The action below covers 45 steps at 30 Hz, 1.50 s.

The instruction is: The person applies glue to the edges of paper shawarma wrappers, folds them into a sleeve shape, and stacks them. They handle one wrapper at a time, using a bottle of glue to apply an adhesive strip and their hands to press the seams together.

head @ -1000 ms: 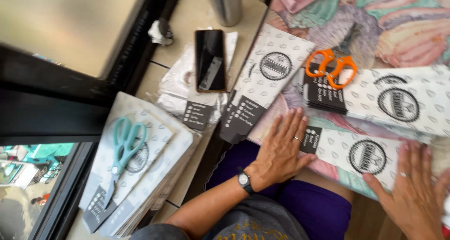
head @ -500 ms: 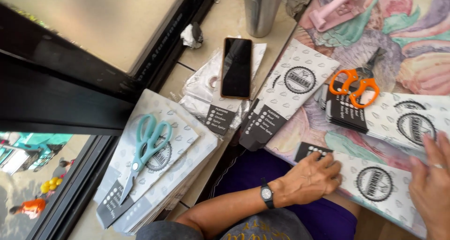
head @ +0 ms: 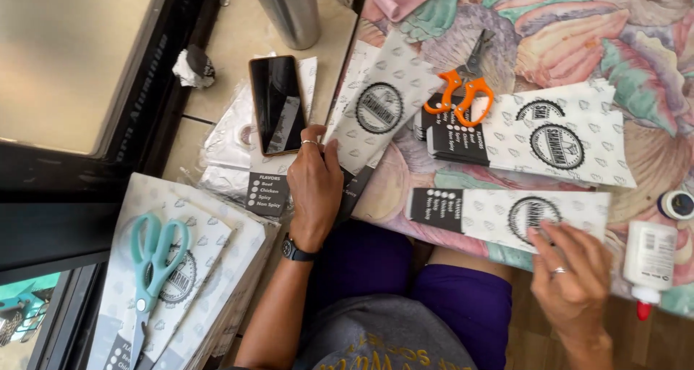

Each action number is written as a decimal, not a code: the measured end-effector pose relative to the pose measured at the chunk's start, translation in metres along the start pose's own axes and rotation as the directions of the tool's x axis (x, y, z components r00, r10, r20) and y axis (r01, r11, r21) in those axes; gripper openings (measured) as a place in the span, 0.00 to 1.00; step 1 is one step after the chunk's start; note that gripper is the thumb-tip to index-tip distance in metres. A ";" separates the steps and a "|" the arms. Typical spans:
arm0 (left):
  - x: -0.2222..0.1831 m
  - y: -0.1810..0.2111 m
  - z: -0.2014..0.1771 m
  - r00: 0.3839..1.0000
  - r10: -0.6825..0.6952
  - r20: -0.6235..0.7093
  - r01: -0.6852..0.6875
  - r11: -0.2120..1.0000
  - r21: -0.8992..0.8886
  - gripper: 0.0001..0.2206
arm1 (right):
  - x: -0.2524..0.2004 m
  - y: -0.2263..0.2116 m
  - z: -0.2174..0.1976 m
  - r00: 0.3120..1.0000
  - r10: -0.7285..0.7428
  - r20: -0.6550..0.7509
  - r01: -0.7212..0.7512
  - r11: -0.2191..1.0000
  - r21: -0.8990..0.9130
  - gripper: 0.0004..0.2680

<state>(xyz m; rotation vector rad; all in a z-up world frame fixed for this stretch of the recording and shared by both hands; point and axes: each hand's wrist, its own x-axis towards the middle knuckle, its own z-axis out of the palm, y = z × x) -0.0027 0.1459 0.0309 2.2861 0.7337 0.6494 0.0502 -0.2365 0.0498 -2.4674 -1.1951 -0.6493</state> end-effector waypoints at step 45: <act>-0.038 0.073 0.071 0.516 0.709 0.480 -0.677 0.681 -0.279 0.07 | -0.157 0.085 -0.018 0.440 0.858 -0.263 -0.512 0.481 0.712 0.18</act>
